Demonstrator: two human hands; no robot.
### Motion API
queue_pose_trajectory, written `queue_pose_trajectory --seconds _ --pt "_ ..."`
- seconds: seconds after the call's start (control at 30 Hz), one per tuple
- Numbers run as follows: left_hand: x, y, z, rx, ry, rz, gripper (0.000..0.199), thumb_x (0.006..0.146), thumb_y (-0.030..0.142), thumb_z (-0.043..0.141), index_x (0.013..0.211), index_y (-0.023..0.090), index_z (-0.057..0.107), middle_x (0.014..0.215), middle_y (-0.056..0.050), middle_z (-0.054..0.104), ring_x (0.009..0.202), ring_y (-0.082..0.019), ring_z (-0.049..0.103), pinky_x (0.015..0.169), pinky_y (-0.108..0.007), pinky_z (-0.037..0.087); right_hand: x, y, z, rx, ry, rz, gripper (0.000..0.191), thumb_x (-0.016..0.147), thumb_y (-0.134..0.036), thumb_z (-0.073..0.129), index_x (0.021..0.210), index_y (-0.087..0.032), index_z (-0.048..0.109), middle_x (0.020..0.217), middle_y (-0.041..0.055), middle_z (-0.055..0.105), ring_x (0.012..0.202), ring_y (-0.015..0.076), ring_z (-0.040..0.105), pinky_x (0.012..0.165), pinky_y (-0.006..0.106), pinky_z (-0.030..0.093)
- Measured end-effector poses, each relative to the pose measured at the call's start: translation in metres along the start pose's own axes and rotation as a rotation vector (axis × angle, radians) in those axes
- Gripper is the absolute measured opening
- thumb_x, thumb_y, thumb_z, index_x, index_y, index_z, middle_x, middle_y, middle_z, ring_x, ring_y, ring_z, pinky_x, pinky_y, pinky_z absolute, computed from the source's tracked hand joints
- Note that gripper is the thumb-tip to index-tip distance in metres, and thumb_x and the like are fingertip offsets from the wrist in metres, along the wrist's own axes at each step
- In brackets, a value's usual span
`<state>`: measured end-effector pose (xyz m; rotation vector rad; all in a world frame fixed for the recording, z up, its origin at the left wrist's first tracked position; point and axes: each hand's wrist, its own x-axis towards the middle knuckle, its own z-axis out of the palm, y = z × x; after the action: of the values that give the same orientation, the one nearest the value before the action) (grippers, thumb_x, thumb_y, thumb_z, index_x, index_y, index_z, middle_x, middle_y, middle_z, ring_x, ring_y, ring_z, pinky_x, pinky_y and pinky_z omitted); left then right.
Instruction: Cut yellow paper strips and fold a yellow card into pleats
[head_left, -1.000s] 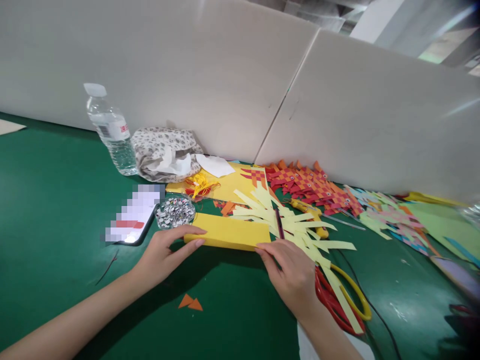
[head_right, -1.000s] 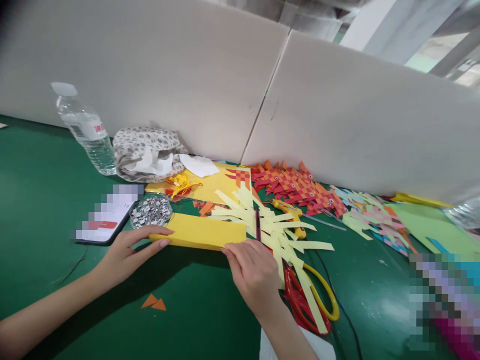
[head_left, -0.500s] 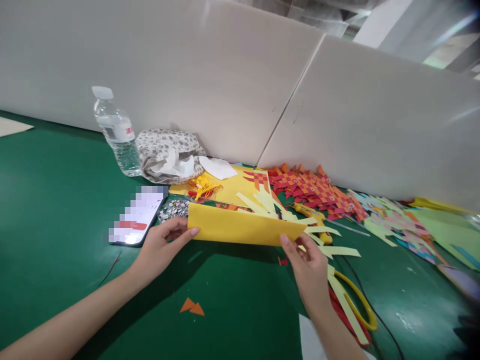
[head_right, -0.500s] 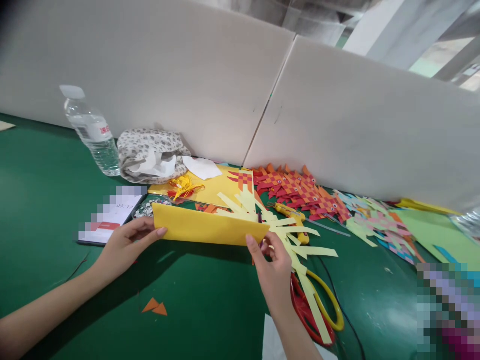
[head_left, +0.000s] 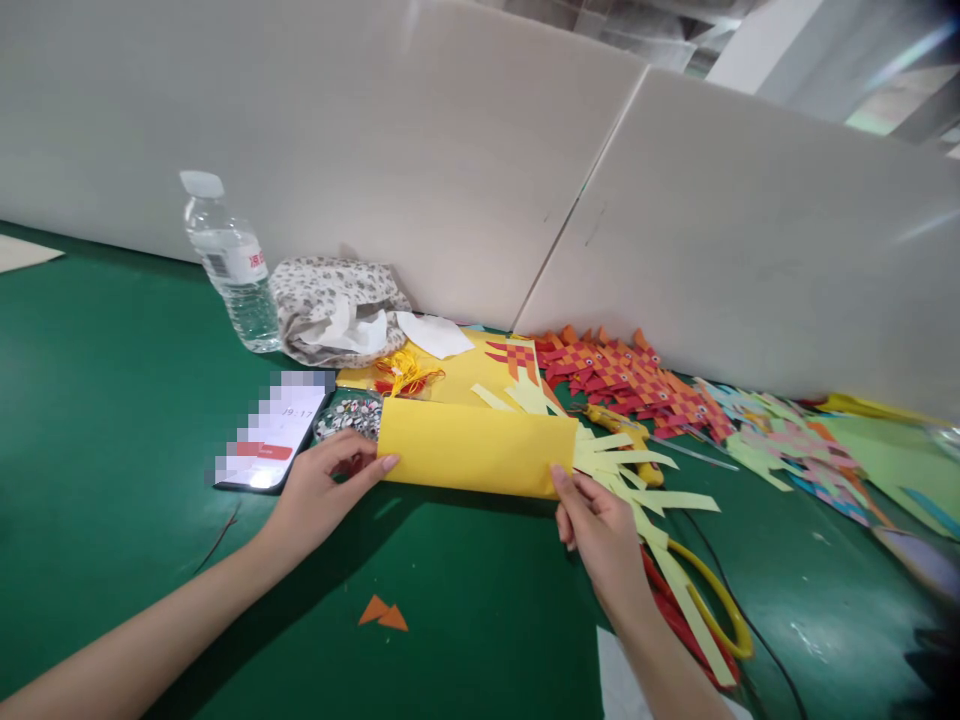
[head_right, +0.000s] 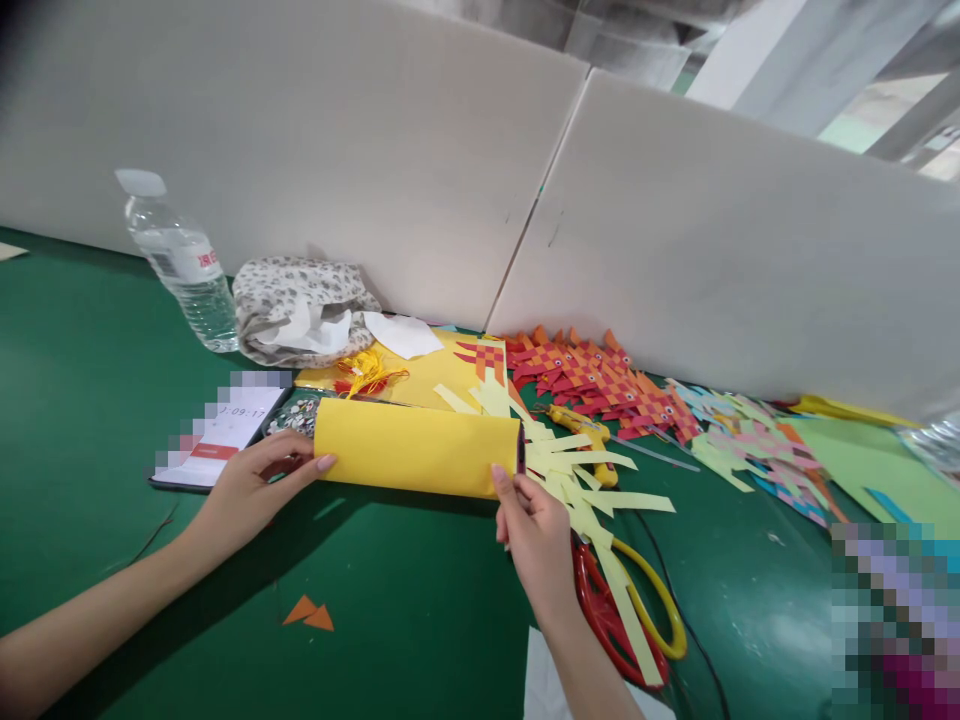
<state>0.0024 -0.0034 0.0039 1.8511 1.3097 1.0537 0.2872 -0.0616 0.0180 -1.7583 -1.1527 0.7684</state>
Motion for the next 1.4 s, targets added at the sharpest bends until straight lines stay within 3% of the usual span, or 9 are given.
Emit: queue_pose_trajectory --seconds 0.23,0.33,0.43,0.57,0.7,0.83,0.97,1.17,1.4 --pt "-0.003 0.005 -0.005 -0.201 -0.11 -0.129 0.037 0.086 0.051 0.049 0.077 0.018 0.064 0.059 0.001 0.054 0.056 -0.013 0.05 0.055 -0.023 0.042 0.002 0.004 0.001 0.339 0.091 -0.135 0.037 0.082 -0.053 0.057 0.072 -0.018 0.061 0.062 0.0049 0.067 0.047 0.0161 0.057 0.049 0.029 0.048" --pt "-0.004 0.003 -0.005 -0.496 -0.168 -0.227 0.047 0.092 0.054 0.035 0.089 0.018 0.065 0.082 -0.004 0.065 0.079 -0.018 0.06 0.071 -0.027 0.049 0.002 0.006 -0.001 0.502 0.115 -0.139 0.044 0.082 -0.06 0.05 0.077 -0.019 0.064 0.067 0.0053 0.069 0.057 0.0212 0.064 0.053 0.033 0.052" --pt "-0.003 0.004 -0.003 -0.599 -0.153 -0.333 0.042 0.09 0.054 0.041 0.095 0.019 0.064 0.109 -0.007 0.063 0.102 -0.021 0.058 0.077 -0.027 0.05 0.001 0.005 -0.003 0.565 0.062 -0.052 0.049 0.079 -0.065 0.047 0.07 -0.02 0.064 0.064 0.0041 0.068 0.056 0.0207 0.064 0.048 0.031 0.05" --pt "0.0 0.009 -0.002 -0.657 -0.062 -0.383 0.037 0.082 0.046 0.06 0.11 0.024 0.055 0.108 -0.005 0.062 0.096 -0.02 0.061 0.066 -0.024 0.053 -0.003 0.005 0.0 0.463 -0.007 -0.04 0.029 0.069 -0.046 0.072 0.08 -0.021 0.062 0.068 0.0013 0.068 0.054 0.018 0.062 0.047 0.027 0.048" --pt "0.001 0.012 -0.003 -0.722 -0.044 -0.391 0.058 0.075 0.036 0.071 0.126 0.03 0.043 0.11 -0.003 0.064 0.093 -0.019 0.065 0.063 -0.021 0.054 -0.006 0.0 0.006 0.431 -0.111 -0.094 0.056 0.07 -0.036 0.076 0.117 -0.025 0.049 0.086 0.0041 0.073 0.07 0.0223 0.069 0.063 0.034 0.055" --pt "-0.001 0.01 -0.002 -0.815 -0.288 -0.464 0.053 0.073 0.033 0.073 0.12 0.024 0.05 0.117 -0.008 0.065 0.1 -0.023 0.065 0.078 -0.029 0.056 -0.008 -0.006 0.007 0.477 -0.189 -0.106 0.084 0.073 -0.035 0.073 0.14 -0.028 0.023 0.102 0.0083 0.072 0.086 0.026 0.069 0.071 0.04 0.057" --pt "-0.004 0.007 -0.001 -0.794 -0.319 -0.478 0.052 0.071 0.032 0.076 0.116 0.023 0.052 0.12 -0.009 0.064 0.103 -0.025 0.065 0.085 -0.037 0.055 -0.006 -0.005 0.006 0.503 -0.198 -0.037 0.082 0.072 -0.035 0.074 0.14 -0.025 0.029 0.1 0.0086 0.072 0.091 0.028 0.069 0.076 0.043 0.057" --pt "-0.006 0.007 -0.002 -0.754 -0.394 -0.507 0.047 0.068 0.033 0.077 0.109 0.021 0.058 0.113 -0.01 0.068 0.098 -0.027 0.067 0.082 -0.039 0.056 -0.002 0.002 0.008 0.484 -0.258 0.018 0.05 0.072 -0.037 0.075 0.114 -0.02 0.055 0.098 0.0098 0.073 0.091 0.0282 0.068 0.078 0.042 0.056" --pt "-0.005 0.01 -0.003 -0.762 -0.42 -0.544 0.041 0.069 0.031 0.077 0.105 0.019 0.061 0.111 -0.009 0.069 0.093 -0.025 0.069 0.08 -0.036 0.056 -0.003 0.0 0.008 0.541 -0.253 0.034 0.05 0.07 -0.034 0.077 0.113 -0.021 0.052 0.097 0.0082 0.074 0.087 0.0268 0.07 0.076 0.041 0.056"
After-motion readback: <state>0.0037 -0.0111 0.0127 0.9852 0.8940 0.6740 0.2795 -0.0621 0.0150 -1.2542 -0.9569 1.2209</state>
